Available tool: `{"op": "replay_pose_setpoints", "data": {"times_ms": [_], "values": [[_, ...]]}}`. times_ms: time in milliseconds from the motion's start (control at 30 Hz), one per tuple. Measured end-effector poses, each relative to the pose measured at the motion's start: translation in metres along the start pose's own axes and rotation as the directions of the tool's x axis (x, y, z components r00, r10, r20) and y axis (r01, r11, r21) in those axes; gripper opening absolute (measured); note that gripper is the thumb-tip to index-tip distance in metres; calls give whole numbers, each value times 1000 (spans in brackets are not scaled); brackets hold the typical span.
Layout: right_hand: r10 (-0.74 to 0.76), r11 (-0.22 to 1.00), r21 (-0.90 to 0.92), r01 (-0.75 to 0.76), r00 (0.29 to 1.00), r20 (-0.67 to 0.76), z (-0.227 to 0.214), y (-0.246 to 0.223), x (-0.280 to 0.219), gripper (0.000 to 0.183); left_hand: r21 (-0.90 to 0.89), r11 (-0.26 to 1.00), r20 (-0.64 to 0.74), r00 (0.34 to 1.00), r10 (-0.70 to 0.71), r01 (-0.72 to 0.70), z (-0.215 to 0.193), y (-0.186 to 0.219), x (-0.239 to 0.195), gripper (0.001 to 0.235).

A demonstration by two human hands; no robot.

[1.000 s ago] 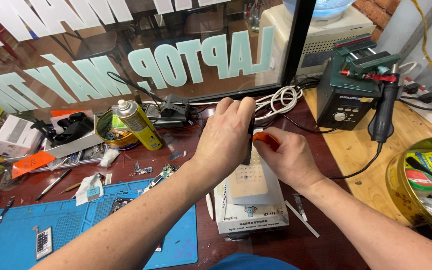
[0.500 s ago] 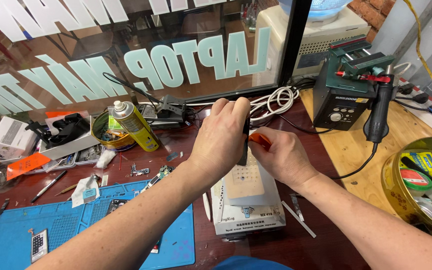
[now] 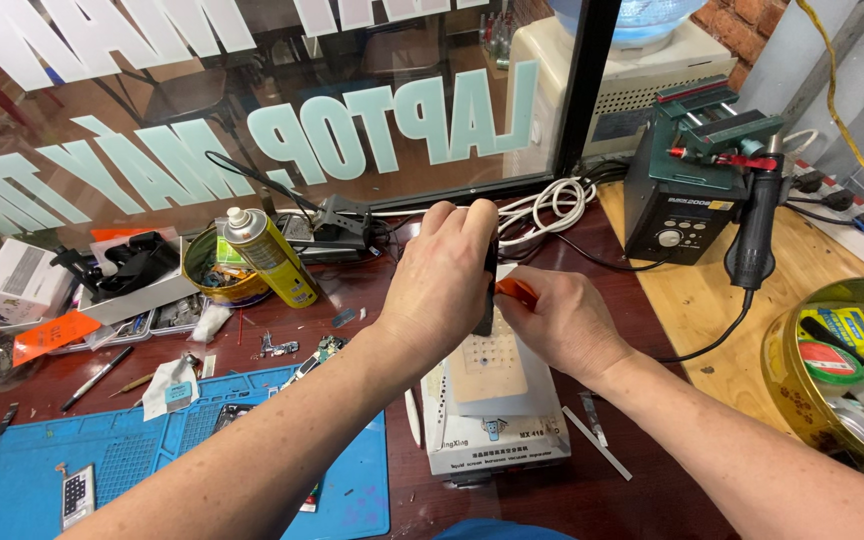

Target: The person disassembles a smartphone, removes the back cover and internal components, and uses a screwdriver to adjust parts. The person handles the phone casing, battery, and circuit board throughout the process.

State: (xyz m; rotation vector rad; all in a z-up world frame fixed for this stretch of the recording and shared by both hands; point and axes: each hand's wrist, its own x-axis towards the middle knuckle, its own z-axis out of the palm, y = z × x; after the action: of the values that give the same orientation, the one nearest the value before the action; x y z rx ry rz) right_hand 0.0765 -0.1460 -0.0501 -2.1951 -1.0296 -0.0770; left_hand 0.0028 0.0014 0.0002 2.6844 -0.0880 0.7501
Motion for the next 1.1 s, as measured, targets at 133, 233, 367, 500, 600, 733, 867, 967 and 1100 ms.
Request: {"op": "replay_pose_setpoints", "data": {"times_ms": [133,233,367,500,600,733,867,967,1100], "values": [[93,995,11,-95,991,95,-3,-2,0,13,-4,1000,-2,1000,10,-10,0,-1,0,38],[69,997,15,-71,993,91,-3,-2,0,13,-4,1000,-1,1000,9,-9,1,-1,-1,38],[61,998,2,-61,993,101,-4,-1,1,14,-2,1000,-4,1000,10,-10,2,-1,-1,37],[45,999,-6,-45,994,102,-2,3,1,15,0,1000,-2,1000,2,-2,2,0,-2,37],[34,999,-3,-34,993,110,0,5,0,14,-7,1000,0,1000,1,-1,1,-1,-1,38],[13,1000,-25,-10,992,127,-8,6,8,18,-40,998,4,999,-38,38,2,-4,2,38],[-147,989,-4,151,969,199,-36,15,25,54,-74,992,-34,994,-107,104,1,-12,2,37],[-73,962,272,39,991,113,-67,35,31,50,-132,977,-75,981,-179,168,-5,-23,4,42],[184,934,337,-121,969,-162,-79,74,28,26,-279,848,32,887,-460,450,-15,-45,-3,44]]}}
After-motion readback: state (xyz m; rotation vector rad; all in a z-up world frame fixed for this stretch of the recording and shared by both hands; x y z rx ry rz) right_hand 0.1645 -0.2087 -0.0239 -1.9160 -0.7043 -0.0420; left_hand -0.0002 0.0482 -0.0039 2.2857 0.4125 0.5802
